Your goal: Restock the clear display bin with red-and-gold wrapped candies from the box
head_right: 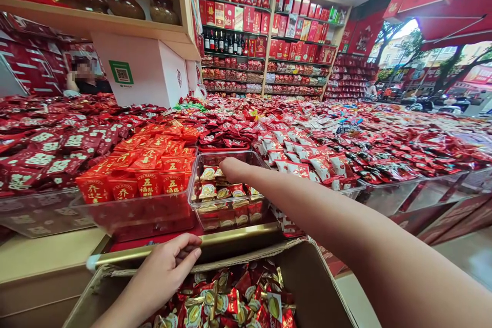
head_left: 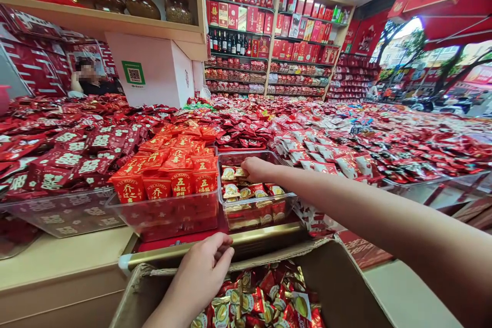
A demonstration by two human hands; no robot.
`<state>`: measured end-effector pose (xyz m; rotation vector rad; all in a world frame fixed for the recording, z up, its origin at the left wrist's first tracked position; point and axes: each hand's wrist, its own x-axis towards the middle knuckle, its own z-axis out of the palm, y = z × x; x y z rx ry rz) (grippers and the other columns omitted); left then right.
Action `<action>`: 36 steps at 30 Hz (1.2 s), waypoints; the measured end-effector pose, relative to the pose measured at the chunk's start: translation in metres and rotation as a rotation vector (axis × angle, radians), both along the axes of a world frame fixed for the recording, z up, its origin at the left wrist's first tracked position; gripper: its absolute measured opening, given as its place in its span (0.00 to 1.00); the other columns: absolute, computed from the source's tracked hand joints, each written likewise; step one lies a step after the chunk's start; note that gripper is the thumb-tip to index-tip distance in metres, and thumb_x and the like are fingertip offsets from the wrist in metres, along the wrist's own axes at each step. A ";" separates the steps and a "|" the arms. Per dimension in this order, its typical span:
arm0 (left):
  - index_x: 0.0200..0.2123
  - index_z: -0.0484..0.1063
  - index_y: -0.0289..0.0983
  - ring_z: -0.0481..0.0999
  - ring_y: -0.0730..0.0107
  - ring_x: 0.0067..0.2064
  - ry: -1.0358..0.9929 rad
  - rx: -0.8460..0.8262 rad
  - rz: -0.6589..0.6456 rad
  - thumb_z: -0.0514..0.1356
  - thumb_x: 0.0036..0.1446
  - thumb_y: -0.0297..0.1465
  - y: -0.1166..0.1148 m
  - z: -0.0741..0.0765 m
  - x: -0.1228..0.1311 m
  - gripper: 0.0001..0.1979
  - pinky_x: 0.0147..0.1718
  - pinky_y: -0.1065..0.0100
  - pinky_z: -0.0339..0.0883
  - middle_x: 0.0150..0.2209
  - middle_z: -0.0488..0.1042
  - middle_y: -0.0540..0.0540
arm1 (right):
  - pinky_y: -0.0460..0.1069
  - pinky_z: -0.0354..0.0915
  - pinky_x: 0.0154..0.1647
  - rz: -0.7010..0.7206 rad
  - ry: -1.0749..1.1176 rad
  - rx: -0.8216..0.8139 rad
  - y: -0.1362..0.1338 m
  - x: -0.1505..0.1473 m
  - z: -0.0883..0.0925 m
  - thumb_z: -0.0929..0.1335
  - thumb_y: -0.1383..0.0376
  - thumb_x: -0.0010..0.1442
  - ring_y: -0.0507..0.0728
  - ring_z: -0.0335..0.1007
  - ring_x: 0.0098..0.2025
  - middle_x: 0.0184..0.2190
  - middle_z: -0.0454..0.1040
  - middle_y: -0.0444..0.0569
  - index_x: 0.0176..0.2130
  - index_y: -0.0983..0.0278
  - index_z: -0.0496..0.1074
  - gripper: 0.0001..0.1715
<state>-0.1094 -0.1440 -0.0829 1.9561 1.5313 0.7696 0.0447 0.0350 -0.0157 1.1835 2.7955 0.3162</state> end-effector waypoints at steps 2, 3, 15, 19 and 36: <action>0.34 0.69 0.40 0.72 0.68 0.29 0.002 0.012 0.001 0.49 0.53 0.33 0.000 0.000 0.000 0.10 0.29 0.71 0.61 0.28 0.74 0.50 | 0.44 0.57 0.34 0.005 -0.014 -0.023 -0.001 0.000 0.002 0.64 0.75 0.45 0.56 0.66 0.38 0.34 0.72 0.56 0.32 0.71 0.71 0.11; 0.34 0.69 0.40 0.72 0.68 0.29 0.004 0.017 0.002 0.49 0.53 0.33 -0.001 0.000 0.000 0.10 0.29 0.70 0.61 0.28 0.74 0.50 | 0.44 0.57 0.35 0.003 -0.019 -0.034 -0.001 -0.001 0.003 0.64 0.75 0.44 0.56 0.66 0.38 0.35 0.72 0.56 0.32 0.71 0.71 0.12; 0.34 0.70 0.40 0.72 0.68 0.28 0.002 0.016 0.008 0.50 0.53 0.33 0.000 0.000 0.001 0.10 0.29 0.71 0.61 0.27 0.74 0.50 | 0.44 0.58 0.34 -0.132 0.130 -0.050 0.007 -0.011 -0.002 0.61 0.62 0.54 0.56 0.66 0.39 0.39 0.70 0.56 0.41 0.70 0.67 0.18; 0.34 0.70 0.39 0.72 0.68 0.29 0.004 0.016 0.009 0.50 0.53 0.33 0.000 0.001 0.001 0.10 0.29 0.70 0.62 0.27 0.74 0.50 | 0.44 0.58 0.33 -0.145 0.130 -0.082 0.006 -0.012 0.000 0.64 0.66 0.49 0.56 0.67 0.36 0.36 0.72 0.55 0.36 0.70 0.71 0.13; 0.35 0.70 0.40 0.74 0.66 0.31 -0.003 -0.001 0.019 0.50 0.53 0.34 0.001 0.003 0.002 0.11 0.32 0.69 0.63 0.30 0.75 0.49 | 0.40 0.53 0.17 0.618 0.178 -0.668 -0.185 0.011 -0.068 0.63 0.72 0.49 0.46 0.59 0.19 0.18 0.69 0.42 0.20 0.66 0.66 0.08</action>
